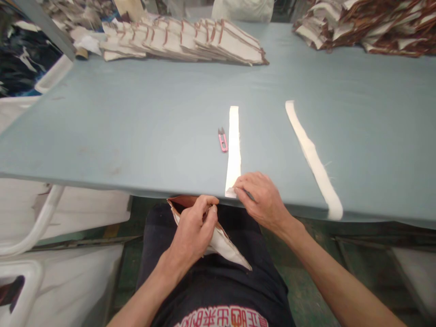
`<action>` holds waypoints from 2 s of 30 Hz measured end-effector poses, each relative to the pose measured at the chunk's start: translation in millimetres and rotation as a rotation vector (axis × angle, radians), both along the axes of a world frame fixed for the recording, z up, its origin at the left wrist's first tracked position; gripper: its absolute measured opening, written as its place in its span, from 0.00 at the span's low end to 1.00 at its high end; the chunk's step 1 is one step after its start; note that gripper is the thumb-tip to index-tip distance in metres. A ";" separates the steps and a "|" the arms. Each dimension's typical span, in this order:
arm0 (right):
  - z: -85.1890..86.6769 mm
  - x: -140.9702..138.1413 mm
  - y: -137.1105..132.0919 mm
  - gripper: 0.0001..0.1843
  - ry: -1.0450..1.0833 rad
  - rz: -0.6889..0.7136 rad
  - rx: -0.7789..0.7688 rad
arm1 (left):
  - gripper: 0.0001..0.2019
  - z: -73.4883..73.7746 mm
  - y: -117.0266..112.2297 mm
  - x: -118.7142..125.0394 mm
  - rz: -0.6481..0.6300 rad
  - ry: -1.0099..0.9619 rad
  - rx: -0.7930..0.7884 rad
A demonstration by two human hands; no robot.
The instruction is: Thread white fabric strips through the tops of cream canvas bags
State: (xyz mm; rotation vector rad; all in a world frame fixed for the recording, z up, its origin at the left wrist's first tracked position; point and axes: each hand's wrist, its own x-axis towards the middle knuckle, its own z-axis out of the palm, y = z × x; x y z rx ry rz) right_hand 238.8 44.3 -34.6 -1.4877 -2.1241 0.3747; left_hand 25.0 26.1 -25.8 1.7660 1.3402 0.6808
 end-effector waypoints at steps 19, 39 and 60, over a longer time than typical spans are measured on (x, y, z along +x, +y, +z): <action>7.1 15.2 38.3 0.10 0.245 -0.296 -0.270 | 0.17 -9.6 20.5 20.8 -0.250 0.436 0.257; 39.8 27.4 106.8 0.10 0.383 -0.320 -0.181 | 0.27 15.3 39.3 39.2 -0.400 0.723 0.152; 60.8 50.5 371.1 0.08 0.999 -0.655 -0.240 | 0.38 -18.1 34.8 39.6 -0.486 0.740 0.230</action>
